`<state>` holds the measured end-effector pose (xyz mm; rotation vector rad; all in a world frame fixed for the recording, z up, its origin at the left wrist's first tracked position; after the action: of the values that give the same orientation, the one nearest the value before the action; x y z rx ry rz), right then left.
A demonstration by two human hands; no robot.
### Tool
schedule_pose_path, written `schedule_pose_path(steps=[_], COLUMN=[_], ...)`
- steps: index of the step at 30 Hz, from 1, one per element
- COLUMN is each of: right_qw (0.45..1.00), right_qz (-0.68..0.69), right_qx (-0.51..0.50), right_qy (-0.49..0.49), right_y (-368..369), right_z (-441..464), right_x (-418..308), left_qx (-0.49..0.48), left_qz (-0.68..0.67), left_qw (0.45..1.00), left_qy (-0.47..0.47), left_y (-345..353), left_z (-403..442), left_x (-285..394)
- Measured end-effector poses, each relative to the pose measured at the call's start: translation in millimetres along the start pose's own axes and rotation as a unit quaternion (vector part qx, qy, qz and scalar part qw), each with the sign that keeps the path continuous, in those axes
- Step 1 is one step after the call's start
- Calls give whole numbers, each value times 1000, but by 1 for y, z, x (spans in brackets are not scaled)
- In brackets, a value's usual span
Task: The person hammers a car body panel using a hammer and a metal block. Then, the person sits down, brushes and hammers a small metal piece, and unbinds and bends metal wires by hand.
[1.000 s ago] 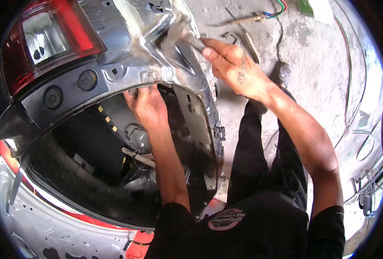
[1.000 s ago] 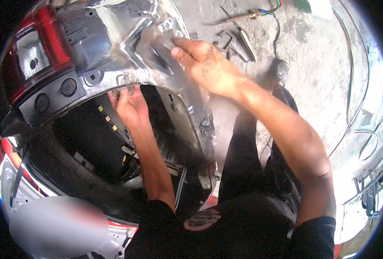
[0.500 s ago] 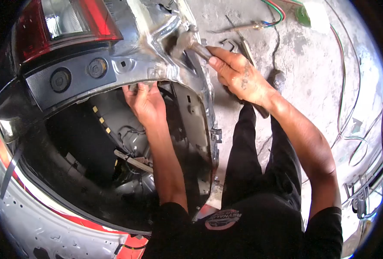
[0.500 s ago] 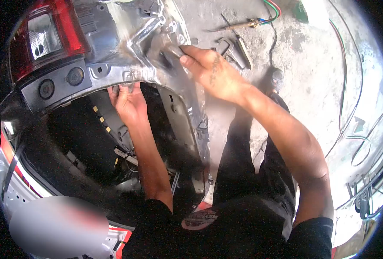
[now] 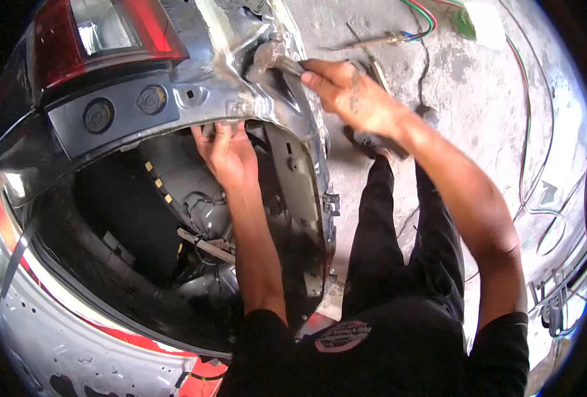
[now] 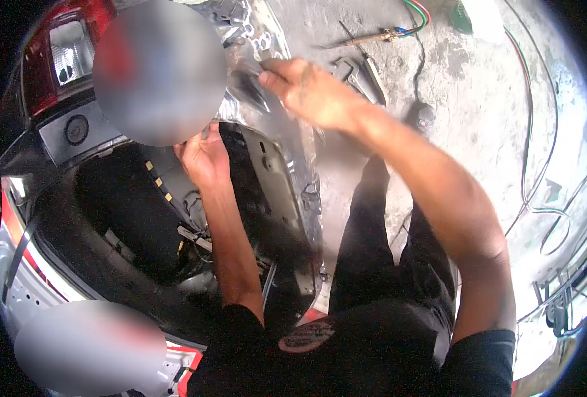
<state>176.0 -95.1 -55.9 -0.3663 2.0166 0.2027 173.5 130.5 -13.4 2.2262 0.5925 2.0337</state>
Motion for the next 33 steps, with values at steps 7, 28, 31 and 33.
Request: schedule_pose_path(steps=[7,28,31,33], right_qw=[999,988,981,984], right_qz=[-1,-33,-51,-40], right_qx=[-34,129,163,158], right_qy=[11,-81,-96,-77], right_y=[-6,56,49,50], right_z=[-14,-72,-74,-77], right_x=[-2,20,15,19], left_qx=[2,87,114,127], left_qz=[-3,9,12,19], left_qw=[1000,993,992,990], left_qy=[-12,-81,-62,-66], left_y=[3,13,15,12], left_z=[-1,-47,-54,-58], left_x=[1,22,20,16])
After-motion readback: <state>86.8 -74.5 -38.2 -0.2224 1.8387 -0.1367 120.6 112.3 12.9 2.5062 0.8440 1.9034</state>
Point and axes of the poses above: each hand's wrist, its own z-axis towards the middle knuckle, its own y-axis out of the palm, x = y × z, the point moved 5 cm from there along z, towards the middle knuckle, and after that the axes turned 4 degrees about -z, right-handed, at the moved point
